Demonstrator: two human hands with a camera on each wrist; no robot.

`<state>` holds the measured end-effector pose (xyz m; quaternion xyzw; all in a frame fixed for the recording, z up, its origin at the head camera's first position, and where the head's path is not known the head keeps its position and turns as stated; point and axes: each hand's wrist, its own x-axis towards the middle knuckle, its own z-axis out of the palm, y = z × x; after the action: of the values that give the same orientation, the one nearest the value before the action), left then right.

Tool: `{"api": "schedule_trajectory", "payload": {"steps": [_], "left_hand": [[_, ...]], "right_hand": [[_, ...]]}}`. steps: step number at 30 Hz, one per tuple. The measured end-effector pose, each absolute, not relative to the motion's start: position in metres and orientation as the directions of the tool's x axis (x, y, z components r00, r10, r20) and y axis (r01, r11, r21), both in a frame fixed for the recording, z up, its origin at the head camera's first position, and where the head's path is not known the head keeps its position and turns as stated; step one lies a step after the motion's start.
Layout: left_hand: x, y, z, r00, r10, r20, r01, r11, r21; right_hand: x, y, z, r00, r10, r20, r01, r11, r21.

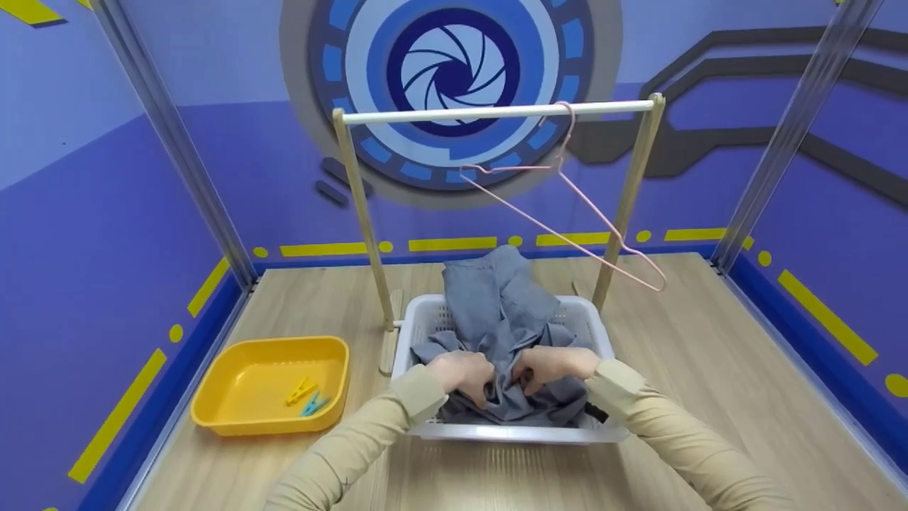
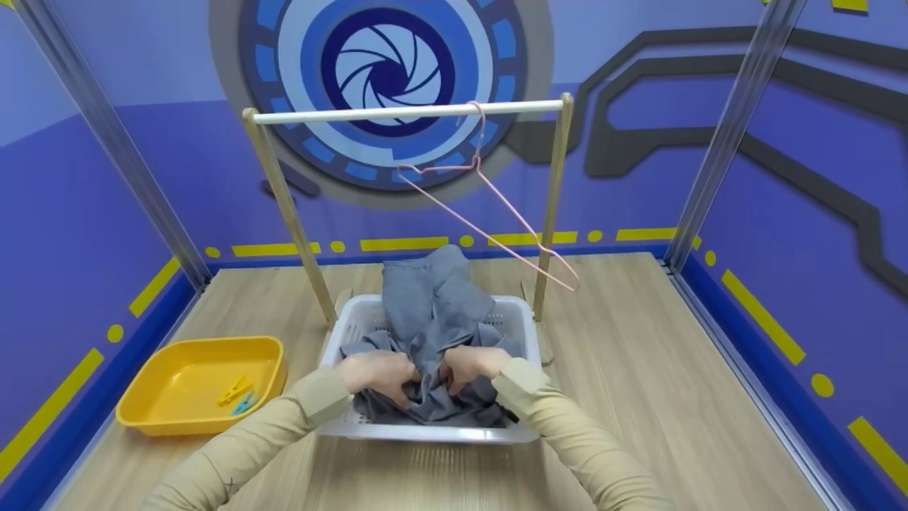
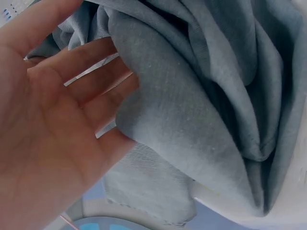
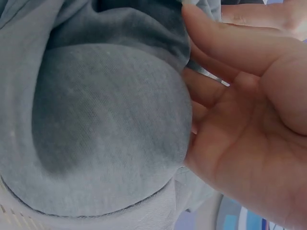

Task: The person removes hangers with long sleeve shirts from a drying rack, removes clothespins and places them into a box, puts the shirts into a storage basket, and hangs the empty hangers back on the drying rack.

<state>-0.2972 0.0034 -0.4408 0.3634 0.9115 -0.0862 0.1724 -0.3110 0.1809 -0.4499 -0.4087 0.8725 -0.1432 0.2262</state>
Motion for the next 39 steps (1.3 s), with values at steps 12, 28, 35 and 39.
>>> {"api": "schedule_trajectory", "payload": {"steps": [12, 28, 35, 39], "left_hand": [[-0.314, -0.003, -0.424, -0.667, 0.727, -0.163, 0.734, 0.679, 0.019], [-0.333, -0.007, -0.401, -0.714, 0.67, 0.206, 0.671, 0.738, -0.073], [-0.341, -0.005, -0.399, -0.701, 0.634, 0.328, 0.616, 0.769, -0.17], [-0.347, -0.007, -0.403, -0.717, 0.601, 0.353, 0.583, 0.795, -0.169]], "right_hand": [[-0.32, 0.192, -0.436, -0.662, -0.749, 0.036, -0.681, 0.581, -0.446], [-0.333, 0.189, -0.41, -0.805, -0.459, 0.376, -0.58, 0.74, -0.339], [-0.339, 0.187, -0.411, -0.792, -0.449, 0.413, -0.57, 0.787, -0.237], [-0.343, 0.187, -0.413, -0.805, -0.433, 0.405, -0.542, 0.815, -0.207]]}}
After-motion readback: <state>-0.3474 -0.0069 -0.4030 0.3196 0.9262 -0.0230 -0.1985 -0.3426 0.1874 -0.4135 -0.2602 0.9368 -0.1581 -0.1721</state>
